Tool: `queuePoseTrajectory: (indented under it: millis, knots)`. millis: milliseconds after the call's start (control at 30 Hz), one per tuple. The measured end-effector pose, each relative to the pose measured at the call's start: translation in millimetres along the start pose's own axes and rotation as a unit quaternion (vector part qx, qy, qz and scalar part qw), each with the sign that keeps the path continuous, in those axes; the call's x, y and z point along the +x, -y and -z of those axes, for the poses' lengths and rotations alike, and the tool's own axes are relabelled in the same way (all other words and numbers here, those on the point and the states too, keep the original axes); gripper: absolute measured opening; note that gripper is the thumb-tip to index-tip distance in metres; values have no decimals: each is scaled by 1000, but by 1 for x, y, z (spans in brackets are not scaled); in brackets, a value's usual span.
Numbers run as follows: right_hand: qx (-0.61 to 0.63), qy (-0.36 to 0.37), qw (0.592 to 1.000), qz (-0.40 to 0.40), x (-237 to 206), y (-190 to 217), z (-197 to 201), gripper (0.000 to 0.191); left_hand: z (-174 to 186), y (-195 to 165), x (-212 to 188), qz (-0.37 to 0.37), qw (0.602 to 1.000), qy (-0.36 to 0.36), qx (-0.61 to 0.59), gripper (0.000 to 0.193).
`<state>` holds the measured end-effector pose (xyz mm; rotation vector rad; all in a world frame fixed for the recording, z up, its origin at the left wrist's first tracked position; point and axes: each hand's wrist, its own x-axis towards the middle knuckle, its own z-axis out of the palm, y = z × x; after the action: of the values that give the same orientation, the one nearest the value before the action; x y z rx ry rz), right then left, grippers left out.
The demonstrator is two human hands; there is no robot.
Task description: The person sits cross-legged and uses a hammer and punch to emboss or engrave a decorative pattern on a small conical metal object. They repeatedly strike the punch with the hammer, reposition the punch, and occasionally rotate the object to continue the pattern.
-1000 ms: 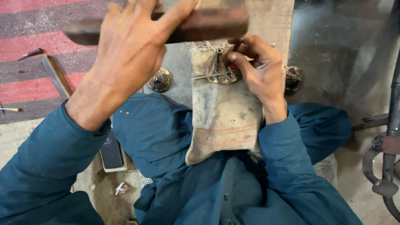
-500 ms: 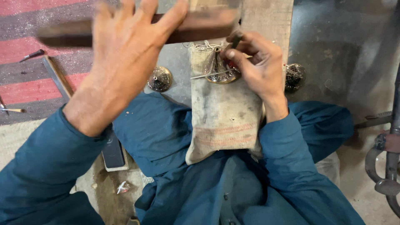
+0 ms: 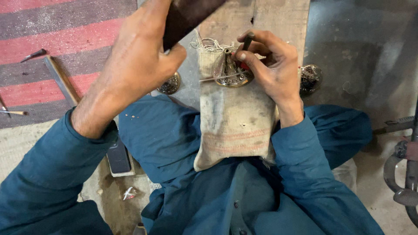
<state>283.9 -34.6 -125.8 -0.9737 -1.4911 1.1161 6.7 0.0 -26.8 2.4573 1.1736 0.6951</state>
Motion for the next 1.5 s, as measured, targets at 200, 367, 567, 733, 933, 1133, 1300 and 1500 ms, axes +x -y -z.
queuePoseTrajectory:
  millis: [200, 367, 567, 733, 933, 1133, 1300, 1500]
  knots:
    - [22, -5, 1000, -3, 0, -1, -2, 28, 7, -8, 7, -61, 996, 26, 65, 64]
    - [-14, 0, 1000, 5, 0, 1, -2, 29, 9, -11, 5, -68, 986, 14, 151, 66]
    - [-33, 4, 999, -9, 1, 4, -2, 31, 10, -11, 1, -68, 979, 4, 191, 66]
    - [-6, 5, 1000, -6, 1, 2, -4, 32, 7, -8, 1, -67, 956, 13, 286, 66]
    - [-14, -4, 999, -36, 0, 4, -5, 26, 6, -1, 5, -84, 966, 3, 245, 59]
    - [-24, 0, 999, -37, 1, 7, -5, 31, 6, 0, 7, -108, 967, 3, 231, 61]
    - [-10, 5, 999, -33, 1, 5, -5, 28, 8, 2, 10, -84, 985, 14, 148, 62]
    - [-5, 4, 999, -37, 1, 2, -6, 30, 10, 5, 10, -88, 981, 4, 171, 64]
